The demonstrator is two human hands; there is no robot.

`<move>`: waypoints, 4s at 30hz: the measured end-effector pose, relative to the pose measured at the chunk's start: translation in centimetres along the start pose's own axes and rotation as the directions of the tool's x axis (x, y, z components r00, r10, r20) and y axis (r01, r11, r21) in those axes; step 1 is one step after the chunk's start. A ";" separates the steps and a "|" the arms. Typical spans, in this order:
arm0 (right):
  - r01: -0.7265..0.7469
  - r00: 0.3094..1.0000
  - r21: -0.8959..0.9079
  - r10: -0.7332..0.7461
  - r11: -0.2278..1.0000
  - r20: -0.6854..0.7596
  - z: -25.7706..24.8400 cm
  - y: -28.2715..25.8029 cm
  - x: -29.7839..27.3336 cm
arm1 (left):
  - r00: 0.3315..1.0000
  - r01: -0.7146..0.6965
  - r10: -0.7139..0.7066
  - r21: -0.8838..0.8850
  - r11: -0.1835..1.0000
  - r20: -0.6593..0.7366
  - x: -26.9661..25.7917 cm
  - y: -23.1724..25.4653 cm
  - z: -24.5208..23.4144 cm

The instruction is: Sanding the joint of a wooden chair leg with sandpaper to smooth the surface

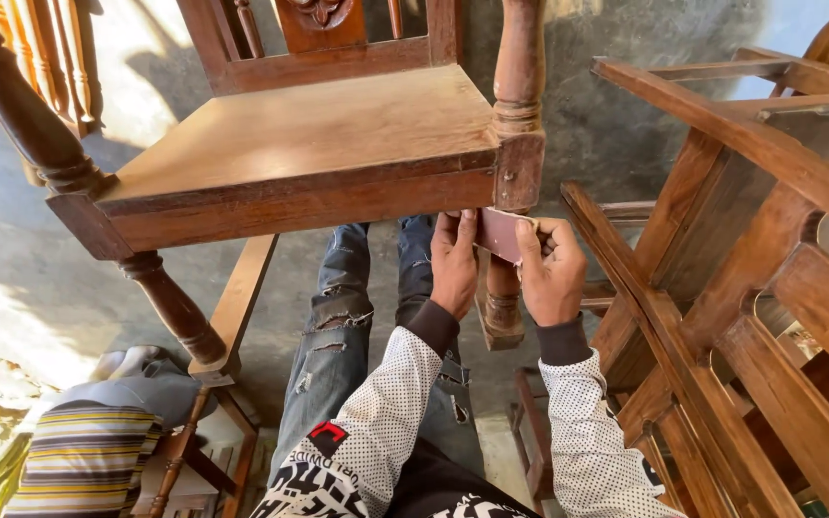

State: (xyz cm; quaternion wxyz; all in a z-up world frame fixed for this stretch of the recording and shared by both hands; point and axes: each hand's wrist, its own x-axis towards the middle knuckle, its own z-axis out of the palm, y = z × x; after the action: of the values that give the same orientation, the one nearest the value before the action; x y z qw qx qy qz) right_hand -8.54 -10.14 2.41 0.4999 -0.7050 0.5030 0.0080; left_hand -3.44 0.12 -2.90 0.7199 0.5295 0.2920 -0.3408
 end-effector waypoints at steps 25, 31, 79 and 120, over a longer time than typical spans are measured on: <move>0.252 0.964 -0.500 -0.263 0.829 0.049 -0.3 0.0 0.9 | 0.914 0.191 -0.288 -0.322 0.927 -0.287 3.1 -6.5 1.1; 0.346 0.935 -0.490 -0.340 0.800 0.104 1.9 -0.7 1.0 | 0.894 0.257 -0.300 -0.167 0.952 -0.333 5.3 -11.5 -0.3; 0.253 0.965 -0.528 -0.252 0.811 0.074 -1.1 -0.1 0.5 | 0.831 0.265 -0.413 -0.388 0.883 -0.373 1.6 -0.6 3.6; 0.324 0.942 -0.505 -0.325 0.800 0.089 1.7 -0.9 0.9 | 0.857 0.338 -0.392 -0.210 0.918 -0.336 0.6 -6.4 2.0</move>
State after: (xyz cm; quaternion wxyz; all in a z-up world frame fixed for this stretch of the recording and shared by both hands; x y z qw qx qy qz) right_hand -6.63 -9.56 1.68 0.2874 -0.8879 0.3550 0.0553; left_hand -8.11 -3.27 -6.43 0.6099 0.4658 0.5416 -0.3431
